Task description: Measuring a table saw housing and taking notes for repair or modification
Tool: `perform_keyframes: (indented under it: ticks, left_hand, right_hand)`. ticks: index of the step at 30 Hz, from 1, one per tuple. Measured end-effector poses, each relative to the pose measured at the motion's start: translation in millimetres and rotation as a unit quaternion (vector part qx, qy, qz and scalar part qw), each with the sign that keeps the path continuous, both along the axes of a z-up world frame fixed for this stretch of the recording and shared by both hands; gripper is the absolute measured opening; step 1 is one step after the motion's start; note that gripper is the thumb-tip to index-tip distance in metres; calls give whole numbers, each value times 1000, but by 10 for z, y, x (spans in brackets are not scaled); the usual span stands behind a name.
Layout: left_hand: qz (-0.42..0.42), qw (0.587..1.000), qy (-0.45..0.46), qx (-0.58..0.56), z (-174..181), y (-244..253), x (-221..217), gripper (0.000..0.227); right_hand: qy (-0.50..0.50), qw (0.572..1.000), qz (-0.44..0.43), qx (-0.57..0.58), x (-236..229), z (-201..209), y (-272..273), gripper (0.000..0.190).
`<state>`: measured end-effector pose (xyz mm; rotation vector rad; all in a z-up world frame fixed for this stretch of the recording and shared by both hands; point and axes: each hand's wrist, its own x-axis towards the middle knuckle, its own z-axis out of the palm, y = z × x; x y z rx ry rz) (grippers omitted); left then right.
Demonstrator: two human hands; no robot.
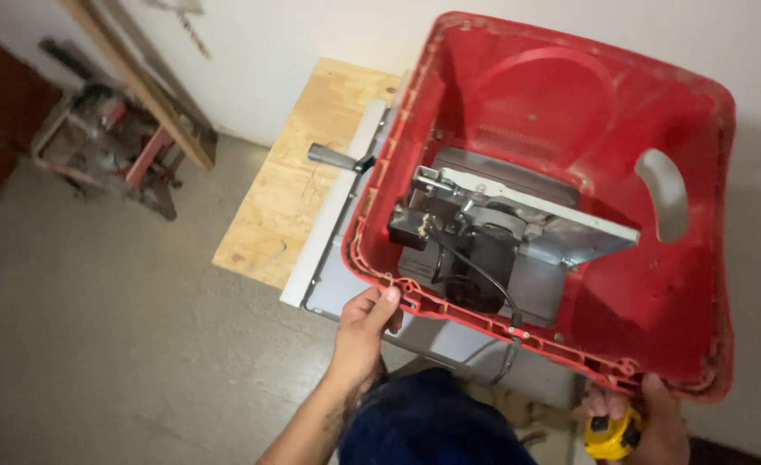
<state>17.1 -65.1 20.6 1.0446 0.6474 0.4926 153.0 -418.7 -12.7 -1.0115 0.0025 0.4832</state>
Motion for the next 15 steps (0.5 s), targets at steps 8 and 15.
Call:
perform_keyframes:
  ticks: [8,15]
  left_hand:
    - [4,994,-51,-97,95,0,15,39]
    - [-2,992,-67,-102,143,23,37,48]
  right_hand:
    - [127,970,-92,-185,143,-65,-53,57]
    - [0,990,-57,-130,142,-4,66,67]
